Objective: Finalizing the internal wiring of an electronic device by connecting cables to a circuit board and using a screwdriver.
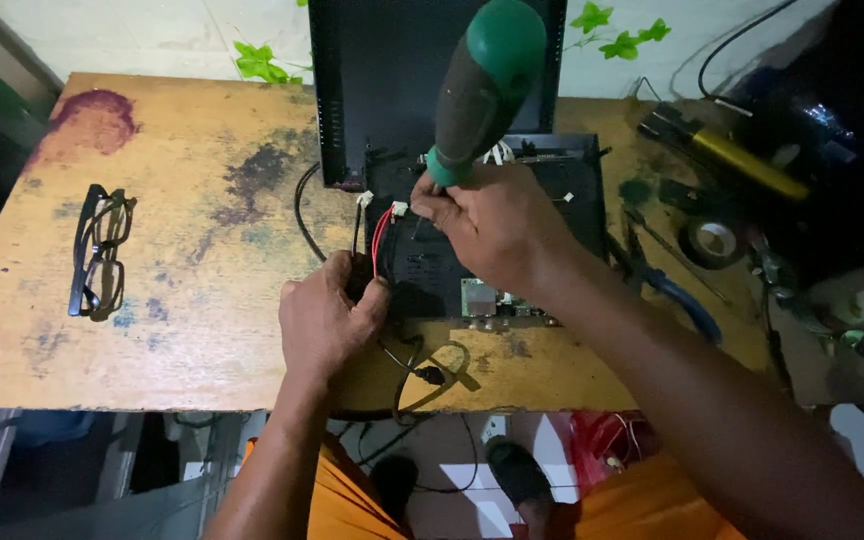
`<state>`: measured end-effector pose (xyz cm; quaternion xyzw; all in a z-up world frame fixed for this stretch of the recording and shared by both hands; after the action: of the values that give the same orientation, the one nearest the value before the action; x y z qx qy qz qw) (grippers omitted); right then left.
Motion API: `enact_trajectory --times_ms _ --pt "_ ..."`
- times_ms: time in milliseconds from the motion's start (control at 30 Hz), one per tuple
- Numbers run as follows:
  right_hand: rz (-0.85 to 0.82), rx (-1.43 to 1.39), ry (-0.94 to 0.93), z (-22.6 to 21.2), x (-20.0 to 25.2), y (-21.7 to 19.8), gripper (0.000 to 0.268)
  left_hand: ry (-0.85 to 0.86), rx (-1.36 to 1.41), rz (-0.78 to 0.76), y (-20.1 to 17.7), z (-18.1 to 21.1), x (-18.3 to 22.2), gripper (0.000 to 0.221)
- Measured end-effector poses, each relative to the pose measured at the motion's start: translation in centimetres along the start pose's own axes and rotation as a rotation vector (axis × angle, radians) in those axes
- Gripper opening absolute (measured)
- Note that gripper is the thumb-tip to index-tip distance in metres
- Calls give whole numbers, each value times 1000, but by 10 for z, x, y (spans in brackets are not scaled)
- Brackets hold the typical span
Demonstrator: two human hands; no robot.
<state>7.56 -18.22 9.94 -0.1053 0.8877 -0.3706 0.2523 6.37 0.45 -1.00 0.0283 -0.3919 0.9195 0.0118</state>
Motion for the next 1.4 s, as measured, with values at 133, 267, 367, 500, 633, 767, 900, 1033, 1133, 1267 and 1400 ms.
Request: enact_trajectory --times_ms 133,267,367,500,633,767,900,1033,1133,1267,1400 --pt "65 67 -23 1 3 6 27 37 5 2 -2 5 1 38" --pt "160 150 -71 5 7 6 23 77 7 15 3 -3 -3 37" --pt "111 119 -41 -1 4 0 25 35 7 13 2 -4 -3 35" --pt "151 177 -53 -17 8 5 23 23 26 20 -5 4 1 35" --pt "216 27 -39 -35 3 -6 18 18 -36 -32 0 2 -1 42" --pt "189 -42 -5 -23 3 -5 17 28 -37 -41 -7 8 4 45" --pt "197 -30 -22 -27 2 -7 16 -26 -51 -40 0 -2 -4 45" --pt "205 -115 14 -29 1 -17 18 30 -9 -52 -11 11 6 44" --pt "263 -109 26 -26 6 -38 16 26 -5 -46 -6 7 2 44" --pt "329 -184 64 0 12 -54 15 62 -64 -35 -3 3 0 44" --pt "358 -324 133 18 11 -48 16 57 -35 -19 -4 4 1 41"
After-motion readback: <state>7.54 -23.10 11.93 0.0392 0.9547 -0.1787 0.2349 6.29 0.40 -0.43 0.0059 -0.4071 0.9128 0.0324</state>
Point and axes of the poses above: each hand's wrist, its own x-axis away from the middle knuckle, its own y-axis out of the palm, z = x × y, the point moved 6 cm from there along -x, towards the middle knuckle, and after that the axes turned 6 degrees about x, right-handed, at the moved point
